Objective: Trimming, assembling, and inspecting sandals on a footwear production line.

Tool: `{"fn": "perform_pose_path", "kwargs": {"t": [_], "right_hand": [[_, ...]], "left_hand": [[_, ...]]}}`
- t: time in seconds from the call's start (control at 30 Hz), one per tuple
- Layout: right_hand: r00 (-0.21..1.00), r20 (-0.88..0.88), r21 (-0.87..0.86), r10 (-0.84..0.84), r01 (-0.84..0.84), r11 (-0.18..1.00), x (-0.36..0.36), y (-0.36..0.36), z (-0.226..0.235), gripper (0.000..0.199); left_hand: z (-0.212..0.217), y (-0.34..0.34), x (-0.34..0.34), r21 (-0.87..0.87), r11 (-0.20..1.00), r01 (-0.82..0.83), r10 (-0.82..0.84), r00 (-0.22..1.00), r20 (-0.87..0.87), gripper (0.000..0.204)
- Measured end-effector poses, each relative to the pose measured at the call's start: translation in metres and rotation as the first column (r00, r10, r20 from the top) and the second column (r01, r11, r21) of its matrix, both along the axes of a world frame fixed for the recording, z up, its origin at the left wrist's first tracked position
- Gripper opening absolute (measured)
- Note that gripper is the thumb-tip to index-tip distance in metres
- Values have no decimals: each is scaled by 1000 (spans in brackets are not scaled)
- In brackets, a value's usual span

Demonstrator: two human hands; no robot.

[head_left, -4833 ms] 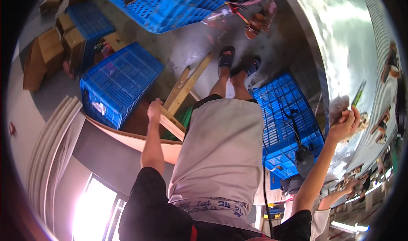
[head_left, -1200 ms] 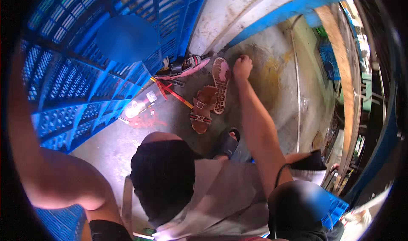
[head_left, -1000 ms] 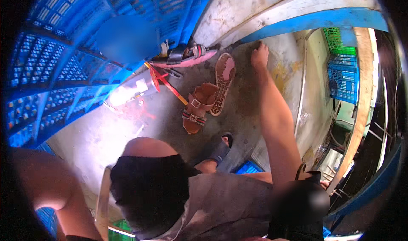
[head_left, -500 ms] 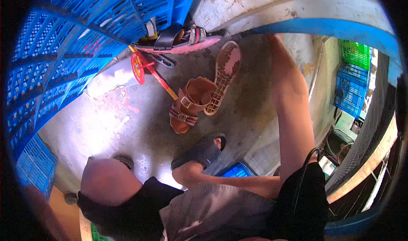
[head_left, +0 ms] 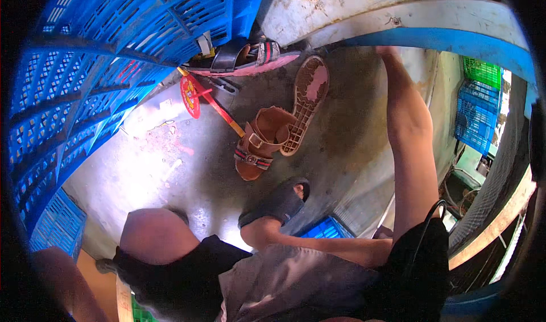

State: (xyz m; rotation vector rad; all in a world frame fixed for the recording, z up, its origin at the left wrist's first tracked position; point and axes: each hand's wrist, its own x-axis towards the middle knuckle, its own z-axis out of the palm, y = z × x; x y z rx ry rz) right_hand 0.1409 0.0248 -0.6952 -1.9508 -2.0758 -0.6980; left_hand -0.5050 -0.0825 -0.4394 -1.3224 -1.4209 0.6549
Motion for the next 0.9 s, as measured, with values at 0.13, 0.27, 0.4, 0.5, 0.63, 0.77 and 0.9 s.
{"fn": "perform_pose_path", "kwargs": {"t": [0.13, 0.27, 0.4, 0.5, 0.63, 0.77, 0.9], "right_hand": [[996, 64, -554, -63, 88, 828, -76, -67, 34, 43], [883, -154, -512, -443, 312, 800, -116, -126, 60, 41], [881, 19, -550, -473, 404, 731, -29, -183, 37, 72], [688, -306, -679, -658, 327, 657, -183, -181, 56, 76], [685, -154, -632, -712, 486, 604, -168, -190, 75, 66], [230, -713, -655, -663, 118, 746, -163, -217, 100, 29], [-291, -691, -672, -662, -77, 736, -232, -214, 137, 34]], "left_hand": [[5, -12, -22, -71, 997, -42, 28, 982, -186, 34], [29, -31, -49, -92, 994, -66, 36, 955, -294, 34], [22, -34, -43, -118, 993, -14, -18, 963, -269, 34], [40, -44, -59, -128, 991, -40, -19, 905, -424, 34], [50, -39, -55, -100, 995, 10, -51, 910, -412, 34], [57, -31, -55, -70, 997, 31, -57, 905, -422, 34], [63, -25, -49, -39, 999, -7, -11, 901, -434, 33]]}}
